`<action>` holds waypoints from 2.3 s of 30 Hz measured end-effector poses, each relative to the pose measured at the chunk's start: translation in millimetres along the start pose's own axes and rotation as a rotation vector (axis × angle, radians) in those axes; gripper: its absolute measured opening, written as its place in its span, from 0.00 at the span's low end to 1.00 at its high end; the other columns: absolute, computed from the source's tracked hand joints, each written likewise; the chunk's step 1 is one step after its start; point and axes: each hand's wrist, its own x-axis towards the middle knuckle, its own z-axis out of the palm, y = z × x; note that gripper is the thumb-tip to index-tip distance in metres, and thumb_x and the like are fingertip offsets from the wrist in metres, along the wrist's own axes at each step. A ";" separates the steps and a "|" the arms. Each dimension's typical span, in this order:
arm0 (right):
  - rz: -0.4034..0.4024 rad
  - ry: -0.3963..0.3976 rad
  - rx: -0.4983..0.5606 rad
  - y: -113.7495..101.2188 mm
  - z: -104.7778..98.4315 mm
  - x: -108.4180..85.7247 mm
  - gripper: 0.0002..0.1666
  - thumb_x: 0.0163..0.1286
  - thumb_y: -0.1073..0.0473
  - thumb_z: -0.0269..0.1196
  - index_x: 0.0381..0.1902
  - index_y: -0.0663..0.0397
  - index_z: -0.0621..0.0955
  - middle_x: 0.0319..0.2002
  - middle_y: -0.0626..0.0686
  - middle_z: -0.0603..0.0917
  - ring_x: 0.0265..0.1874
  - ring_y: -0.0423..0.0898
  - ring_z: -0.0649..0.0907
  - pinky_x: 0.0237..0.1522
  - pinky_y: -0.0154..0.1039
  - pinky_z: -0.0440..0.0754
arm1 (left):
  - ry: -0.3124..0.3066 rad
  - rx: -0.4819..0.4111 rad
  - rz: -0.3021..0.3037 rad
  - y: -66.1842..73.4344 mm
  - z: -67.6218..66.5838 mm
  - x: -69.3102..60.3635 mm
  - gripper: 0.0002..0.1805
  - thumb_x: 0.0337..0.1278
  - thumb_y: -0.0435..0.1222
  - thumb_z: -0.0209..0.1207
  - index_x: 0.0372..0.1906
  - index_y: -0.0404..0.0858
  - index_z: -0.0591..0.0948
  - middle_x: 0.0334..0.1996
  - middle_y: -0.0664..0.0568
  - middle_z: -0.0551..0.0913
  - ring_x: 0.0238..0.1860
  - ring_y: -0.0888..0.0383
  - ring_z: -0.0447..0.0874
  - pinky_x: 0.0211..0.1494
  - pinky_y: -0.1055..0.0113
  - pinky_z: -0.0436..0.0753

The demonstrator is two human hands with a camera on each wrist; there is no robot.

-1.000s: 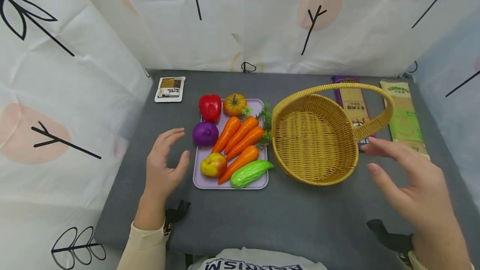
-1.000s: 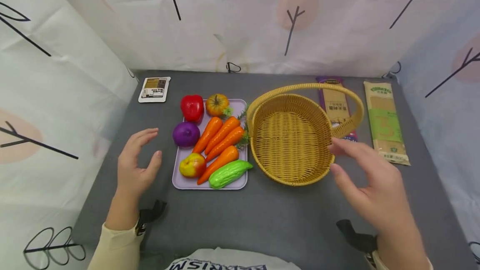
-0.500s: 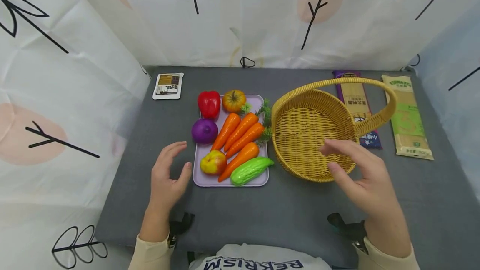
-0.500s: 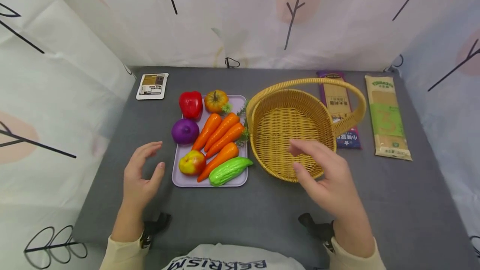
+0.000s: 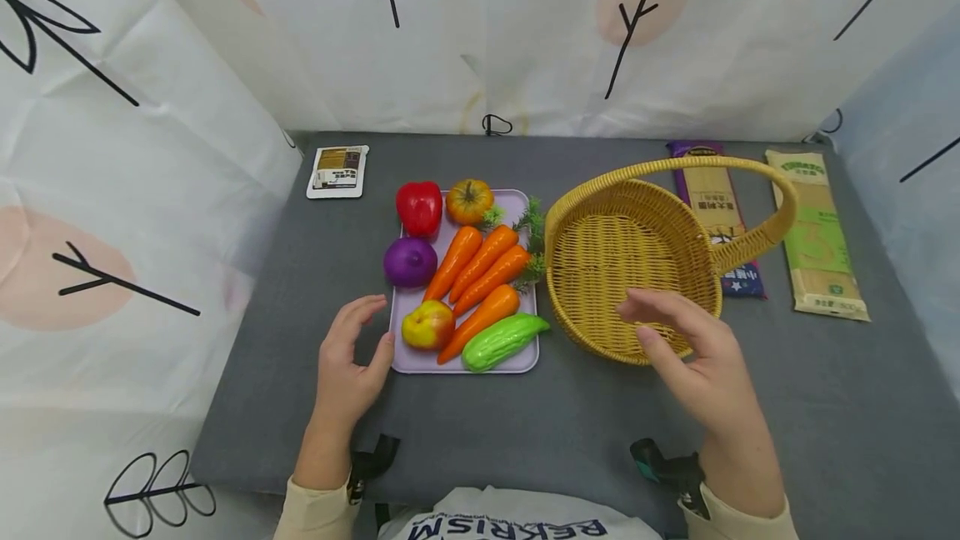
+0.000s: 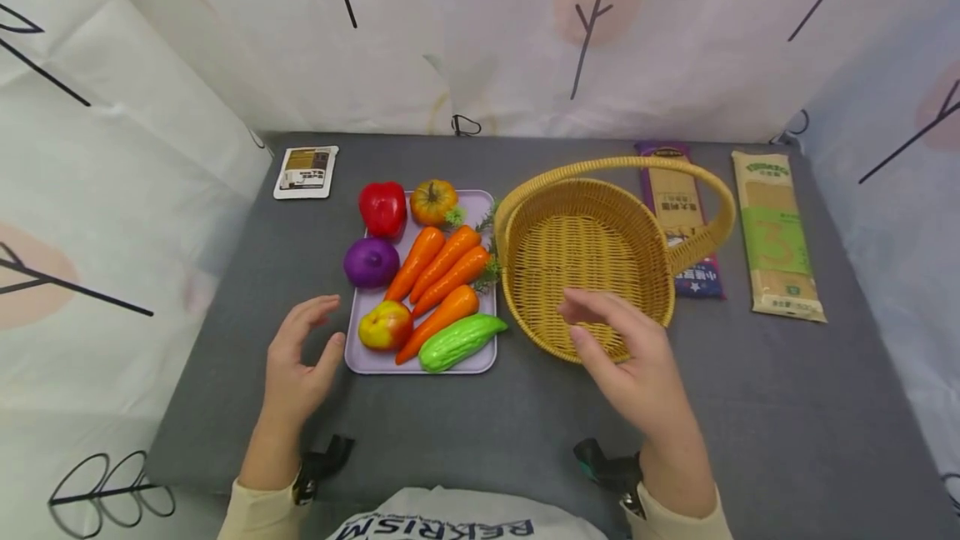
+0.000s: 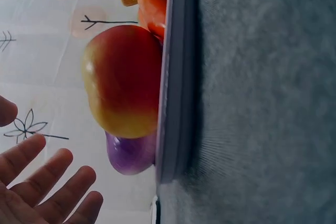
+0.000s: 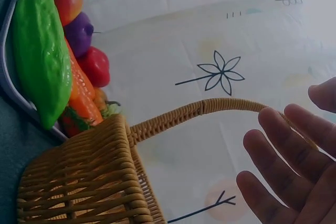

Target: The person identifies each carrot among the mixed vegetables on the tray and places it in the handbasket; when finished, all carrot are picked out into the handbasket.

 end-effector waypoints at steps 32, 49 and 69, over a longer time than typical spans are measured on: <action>0.218 -0.316 -0.105 5.6 49.8 27.6 0.20 0.72 0.63 0.67 0.61 0.54 0.83 0.43 0.43 0.87 0.40 0.40 0.84 0.43 0.46 0.85 | -0.200 0.244 -0.251 -28.8 4.4 -16.1 0.19 0.58 0.27 0.67 0.56 0.31 0.84 0.46 0.44 0.81 0.39 0.54 0.76 0.43 0.61 0.75; 0.362 -0.442 -0.255 1.8 100.0 60.9 0.24 0.73 0.53 0.65 0.63 0.56 0.81 0.36 0.45 0.81 0.18 0.40 0.74 0.23 0.39 0.75 | -0.235 0.243 -0.283 -26.7 4.7 -12.0 0.21 0.58 0.25 0.68 0.58 0.30 0.84 0.48 0.42 0.82 0.40 0.51 0.78 0.45 0.53 0.78; 0.594 -0.085 0.049 19.0 150.2 32.9 0.25 0.76 0.58 0.61 0.67 0.59 0.73 0.29 0.53 0.76 0.12 0.42 0.67 0.16 0.36 0.66 | -0.229 0.265 -0.274 -23.5 4.0 -14.0 0.21 0.58 0.26 0.68 0.58 0.30 0.84 0.46 0.42 0.82 0.39 0.49 0.77 0.46 0.53 0.77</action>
